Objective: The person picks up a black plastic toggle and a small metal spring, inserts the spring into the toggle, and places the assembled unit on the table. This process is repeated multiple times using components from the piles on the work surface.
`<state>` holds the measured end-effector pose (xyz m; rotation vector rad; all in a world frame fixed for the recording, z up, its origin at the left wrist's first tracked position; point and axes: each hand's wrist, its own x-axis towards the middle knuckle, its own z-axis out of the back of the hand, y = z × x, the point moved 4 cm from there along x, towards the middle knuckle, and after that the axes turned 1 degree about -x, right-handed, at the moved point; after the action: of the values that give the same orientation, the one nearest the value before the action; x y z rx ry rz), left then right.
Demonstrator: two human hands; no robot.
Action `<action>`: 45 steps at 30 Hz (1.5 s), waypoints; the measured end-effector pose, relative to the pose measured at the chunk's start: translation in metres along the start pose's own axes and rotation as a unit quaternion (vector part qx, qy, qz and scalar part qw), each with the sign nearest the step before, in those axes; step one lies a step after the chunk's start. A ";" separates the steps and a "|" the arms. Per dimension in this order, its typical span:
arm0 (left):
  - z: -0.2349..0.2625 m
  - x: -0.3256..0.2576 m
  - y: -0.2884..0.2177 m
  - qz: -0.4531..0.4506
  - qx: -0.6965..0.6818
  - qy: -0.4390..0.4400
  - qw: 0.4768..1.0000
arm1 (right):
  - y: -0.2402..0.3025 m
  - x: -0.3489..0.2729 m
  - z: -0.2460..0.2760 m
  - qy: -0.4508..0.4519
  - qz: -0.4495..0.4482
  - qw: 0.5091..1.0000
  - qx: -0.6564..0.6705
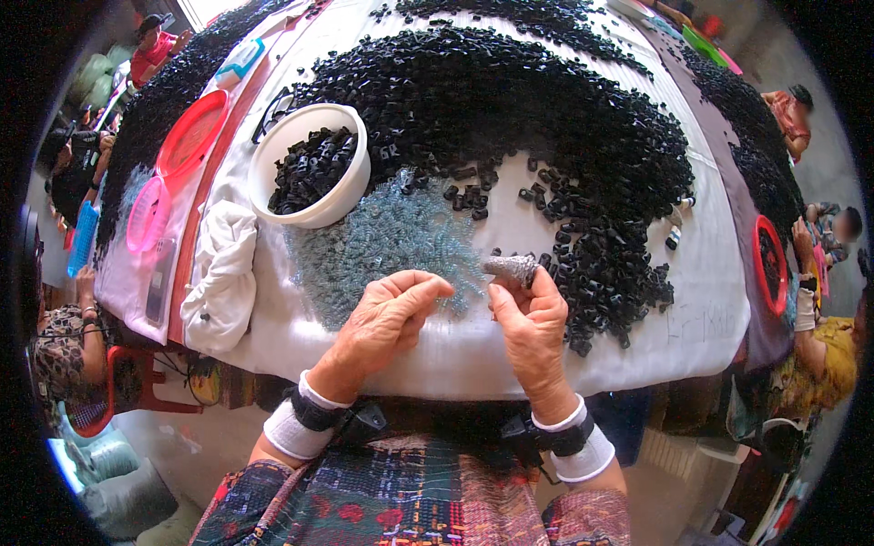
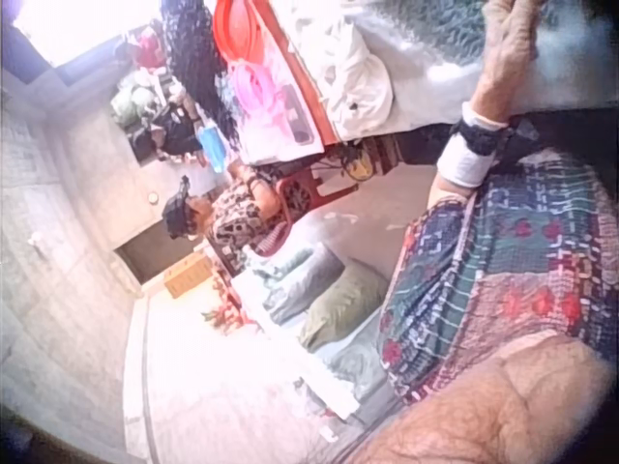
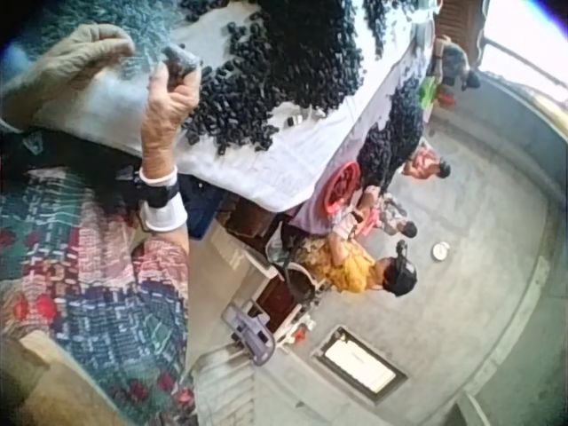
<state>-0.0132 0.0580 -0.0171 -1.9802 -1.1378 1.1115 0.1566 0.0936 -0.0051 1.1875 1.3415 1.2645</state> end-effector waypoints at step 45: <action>-0.006 -0.013 -0.003 -0.140 0.042 -0.057 0.988 | 0.048 -0.014 -0.033 0.082 0.313 0.908 -0.266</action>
<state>-0.0131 0.0472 -0.0069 -1.6491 -1.3574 1.1132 0.1285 0.0768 0.0449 1.1566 0.6362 2.0662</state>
